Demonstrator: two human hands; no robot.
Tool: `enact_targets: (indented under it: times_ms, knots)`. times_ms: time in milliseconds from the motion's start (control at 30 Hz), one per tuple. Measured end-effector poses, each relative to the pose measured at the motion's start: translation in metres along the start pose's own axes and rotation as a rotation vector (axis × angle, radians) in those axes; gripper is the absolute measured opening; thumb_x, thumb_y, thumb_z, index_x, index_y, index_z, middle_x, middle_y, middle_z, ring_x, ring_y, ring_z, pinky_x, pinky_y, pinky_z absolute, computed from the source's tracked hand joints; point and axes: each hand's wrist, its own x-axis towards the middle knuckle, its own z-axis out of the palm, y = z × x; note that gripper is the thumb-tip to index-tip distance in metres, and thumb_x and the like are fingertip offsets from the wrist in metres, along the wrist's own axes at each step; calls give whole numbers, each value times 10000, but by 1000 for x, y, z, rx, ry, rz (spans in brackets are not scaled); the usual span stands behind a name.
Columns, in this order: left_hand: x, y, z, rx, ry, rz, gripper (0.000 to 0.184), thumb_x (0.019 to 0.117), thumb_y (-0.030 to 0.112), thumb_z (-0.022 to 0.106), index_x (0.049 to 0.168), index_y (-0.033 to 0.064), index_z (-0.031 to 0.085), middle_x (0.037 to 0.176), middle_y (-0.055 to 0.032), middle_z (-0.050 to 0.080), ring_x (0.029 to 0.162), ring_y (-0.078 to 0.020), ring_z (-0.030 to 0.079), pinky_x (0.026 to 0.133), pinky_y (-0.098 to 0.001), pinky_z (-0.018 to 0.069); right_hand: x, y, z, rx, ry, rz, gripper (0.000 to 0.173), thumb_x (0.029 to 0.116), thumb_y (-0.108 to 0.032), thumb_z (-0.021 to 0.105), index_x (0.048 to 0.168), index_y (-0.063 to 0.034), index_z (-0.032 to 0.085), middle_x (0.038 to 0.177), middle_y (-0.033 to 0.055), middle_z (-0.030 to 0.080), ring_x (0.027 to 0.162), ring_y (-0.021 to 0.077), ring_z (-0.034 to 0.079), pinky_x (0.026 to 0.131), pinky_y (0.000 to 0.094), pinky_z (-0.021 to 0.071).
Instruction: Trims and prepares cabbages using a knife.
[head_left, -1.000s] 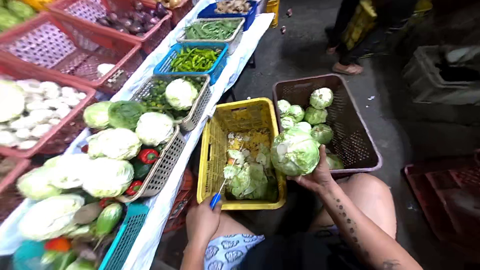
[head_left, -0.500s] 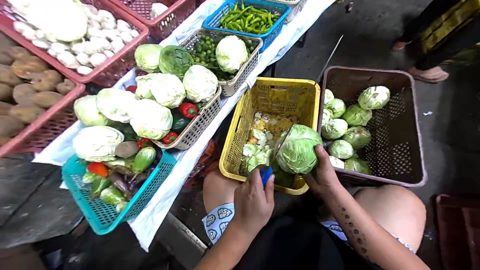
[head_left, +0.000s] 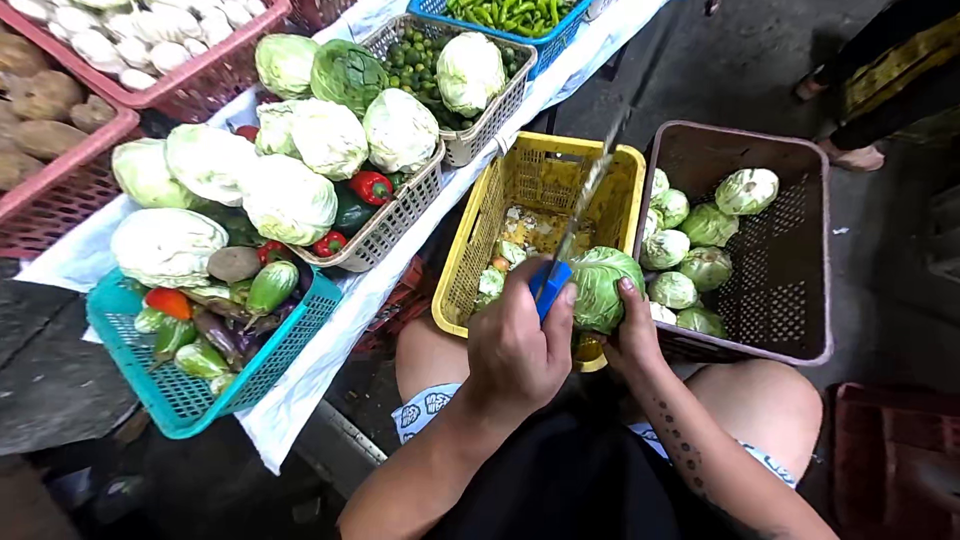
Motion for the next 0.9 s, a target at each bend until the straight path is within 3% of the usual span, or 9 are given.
enact_targets:
  times_ms: [67,200,267,400,500,567,667,767,900]
  knots:
    - [-19,-25,18,61,-56,-83,410,1069,319,501,1247,-43,575,786,-72,667,637,-149,647,581,-352,582,0,-2,3,-10,12,-25,729,1006,-510,575,1563,-206,215,1233,188,642,992,347,708,717,533,629]
    - [-77,-89,47,342,-916,-619,495,1085,437,422,1374,53,541,1085,-201,711,1030,-386,706,894,-606,551,1,-10,5,-34,-26,-173,904,907,-538,701,1574,-163,218,1294,178,622,1096,309,686,856,511,622]
    - [-57,-78,35,300,-866,-624,471,1089,411,427,1355,39,540,1045,-190,708,993,-362,712,871,-578,563,8,-20,7,-76,-52,-264,944,871,-519,741,1563,-131,230,1295,161,619,1111,277,680,897,492,615]
    - [1,-18,-14,174,-287,-304,363,1062,362,517,1166,20,582,734,-72,632,641,-210,651,589,-417,561,10,-23,10,-60,-88,-271,903,892,-539,720,1567,-173,245,1324,145,618,1140,288,670,904,522,607]
    - [5,-5,-13,39,7,-124,341,1057,315,530,1192,1,537,741,-25,625,585,-106,619,516,-312,563,6,-26,17,-36,-83,-255,885,904,-567,690,1563,-178,247,1319,146,620,1135,298,672,888,535,609]
    - [-19,-23,12,171,-202,-242,396,1062,339,519,1196,-33,544,790,-100,664,671,-217,682,616,-407,597,3,-28,22,-30,-71,-252,882,900,-569,695,1561,-192,248,1317,139,621,1135,297,670,883,537,608]
    - [-29,-40,32,384,-795,-522,464,1099,413,404,1328,24,515,993,-173,711,964,-346,725,839,-510,578,4,-25,20,-64,-57,-233,876,914,-517,708,1566,-166,240,1305,163,620,1105,307,684,868,533,619]
    - [-8,-24,18,453,-879,-477,467,1106,425,386,1280,25,555,982,-175,707,979,-351,716,846,-511,565,4,-26,18,14,-82,-231,757,965,-564,589,1532,-147,308,1263,141,635,1087,275,677,862,505,603]
    - [4,-9,4,538,-751,-327,416,1095,434,409,1151,55,571,823,-127,688,829,-331,727,709,-487,574,-4,-50,30,77,-144,-347,901,846,-664,694,1526,-198,332,1321,116,613,1167,288,644,915,557,579]
